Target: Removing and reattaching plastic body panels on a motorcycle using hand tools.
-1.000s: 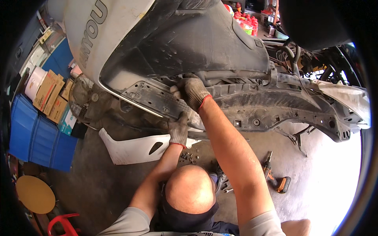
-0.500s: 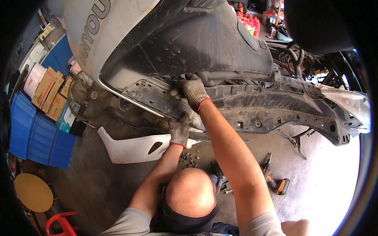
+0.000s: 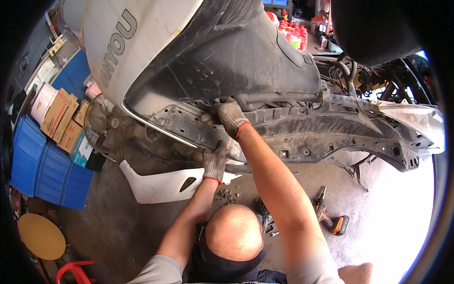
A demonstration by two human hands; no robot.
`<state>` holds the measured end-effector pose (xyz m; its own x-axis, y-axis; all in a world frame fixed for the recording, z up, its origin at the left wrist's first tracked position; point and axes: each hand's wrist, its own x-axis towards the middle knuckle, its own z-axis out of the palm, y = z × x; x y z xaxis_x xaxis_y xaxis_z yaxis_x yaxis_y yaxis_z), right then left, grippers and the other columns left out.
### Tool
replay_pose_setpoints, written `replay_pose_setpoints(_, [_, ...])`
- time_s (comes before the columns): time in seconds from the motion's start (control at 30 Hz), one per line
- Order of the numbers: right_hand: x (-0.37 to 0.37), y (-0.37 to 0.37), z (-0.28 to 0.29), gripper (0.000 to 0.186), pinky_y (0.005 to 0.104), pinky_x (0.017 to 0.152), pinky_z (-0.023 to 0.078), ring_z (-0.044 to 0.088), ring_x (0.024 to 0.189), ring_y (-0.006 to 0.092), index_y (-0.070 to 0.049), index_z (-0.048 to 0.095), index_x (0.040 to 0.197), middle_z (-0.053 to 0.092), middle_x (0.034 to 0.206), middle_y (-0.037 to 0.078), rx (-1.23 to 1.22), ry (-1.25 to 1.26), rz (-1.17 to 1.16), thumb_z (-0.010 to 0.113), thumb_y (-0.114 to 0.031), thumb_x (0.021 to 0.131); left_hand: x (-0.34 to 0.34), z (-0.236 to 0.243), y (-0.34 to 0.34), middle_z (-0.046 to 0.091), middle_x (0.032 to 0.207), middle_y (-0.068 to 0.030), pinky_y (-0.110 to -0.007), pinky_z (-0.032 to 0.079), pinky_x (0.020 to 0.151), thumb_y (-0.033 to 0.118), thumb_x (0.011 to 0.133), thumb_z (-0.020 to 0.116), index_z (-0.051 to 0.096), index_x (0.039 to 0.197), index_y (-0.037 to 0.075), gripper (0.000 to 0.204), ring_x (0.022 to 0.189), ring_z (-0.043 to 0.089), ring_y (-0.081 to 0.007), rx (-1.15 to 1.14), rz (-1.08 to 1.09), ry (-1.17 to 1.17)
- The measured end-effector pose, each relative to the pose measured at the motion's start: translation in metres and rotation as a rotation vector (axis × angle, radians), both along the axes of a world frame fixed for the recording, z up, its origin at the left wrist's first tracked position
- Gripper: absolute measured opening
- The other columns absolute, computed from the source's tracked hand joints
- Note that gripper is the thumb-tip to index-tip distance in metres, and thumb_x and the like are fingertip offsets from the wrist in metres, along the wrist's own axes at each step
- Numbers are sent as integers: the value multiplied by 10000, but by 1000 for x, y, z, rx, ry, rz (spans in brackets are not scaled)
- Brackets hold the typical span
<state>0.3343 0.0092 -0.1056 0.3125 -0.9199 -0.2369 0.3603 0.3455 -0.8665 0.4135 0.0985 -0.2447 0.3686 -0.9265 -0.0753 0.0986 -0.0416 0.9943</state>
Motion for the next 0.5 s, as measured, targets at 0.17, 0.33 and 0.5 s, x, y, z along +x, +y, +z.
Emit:
replay_pose_setpoints(0.17, [-4, 13, -16, 190, 344, 646, 573, 678, 765, 226, -35, 572, 1012, 636, 884, 97, -103, -53, -25, 614, 26, 837, -2, -7, 5, 650, 1205, -147, -353, 445, 962, 309, 885, 671, 615, 1185, -53, 473, 1093, 613, -234, -46, 26, 80])
replay_pose_setpoints(0.33, [-19, 29, -37, 484, 327, 764, 552, 659, 909, 212, -39, 558, 1298, 656, 1134, 101, -298, 42, -119, 600, 44, 823, -7, -1, 5, 593, 1276, -110, -338, 426, 992, 269, 875, 672, 546, 1288, -19, 519, 1118, 570, -197, -273, -18, 5])
replay_pose_setpoints(0.5, [-56, 70, -20, 372, 324, 831, 528, 668, 954, 215, -18, 572, 1279, 654, 1179, 98, -427, 160, -102, 532, -8, 909, 28, 41, 28, 615, 1140, -86, -299, 471, 883, 249, 865, 697, 572, 1231, 7, 456, 998, 572, -167, -45, -389, -126])
